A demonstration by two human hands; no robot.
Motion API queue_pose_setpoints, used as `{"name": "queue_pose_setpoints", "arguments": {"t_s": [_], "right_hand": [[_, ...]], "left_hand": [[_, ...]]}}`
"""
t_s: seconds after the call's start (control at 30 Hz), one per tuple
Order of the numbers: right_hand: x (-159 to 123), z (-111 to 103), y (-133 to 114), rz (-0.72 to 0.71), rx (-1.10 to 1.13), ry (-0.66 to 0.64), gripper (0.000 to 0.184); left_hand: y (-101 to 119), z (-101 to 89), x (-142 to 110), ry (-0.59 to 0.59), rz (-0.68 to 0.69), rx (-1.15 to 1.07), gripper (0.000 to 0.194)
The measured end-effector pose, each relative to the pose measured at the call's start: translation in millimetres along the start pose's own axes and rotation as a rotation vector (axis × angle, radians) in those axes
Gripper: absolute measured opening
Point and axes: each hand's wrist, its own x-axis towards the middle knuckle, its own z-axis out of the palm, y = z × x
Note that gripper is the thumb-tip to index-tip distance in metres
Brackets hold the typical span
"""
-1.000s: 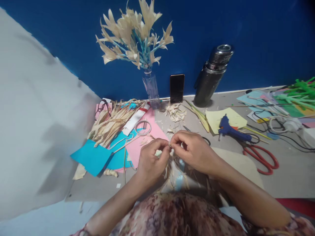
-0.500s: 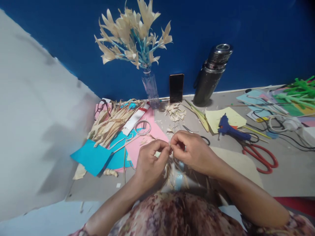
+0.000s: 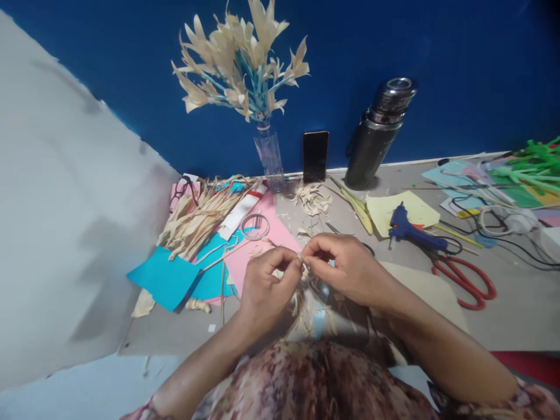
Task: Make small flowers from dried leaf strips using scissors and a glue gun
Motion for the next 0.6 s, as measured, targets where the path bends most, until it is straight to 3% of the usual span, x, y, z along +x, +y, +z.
{"name": "queue_pose_setpoints", "arguments": {"t_s": [0.27, 0.6], "right_hand": [[-1.7, 2.9, 1.3, -0.014, -0.045, -0.020, 0.008], [0.0, -0.3, 1.8, 0.085, 0.078, -0.111, 0.007]], "left_hand": [[5.7, -0.9, -5.7, -0.016, 0.084, 0.147, 0.015], [8.9, -1.8, -3.1, -0.065, -0.035, -0.011, 0.020]]}}
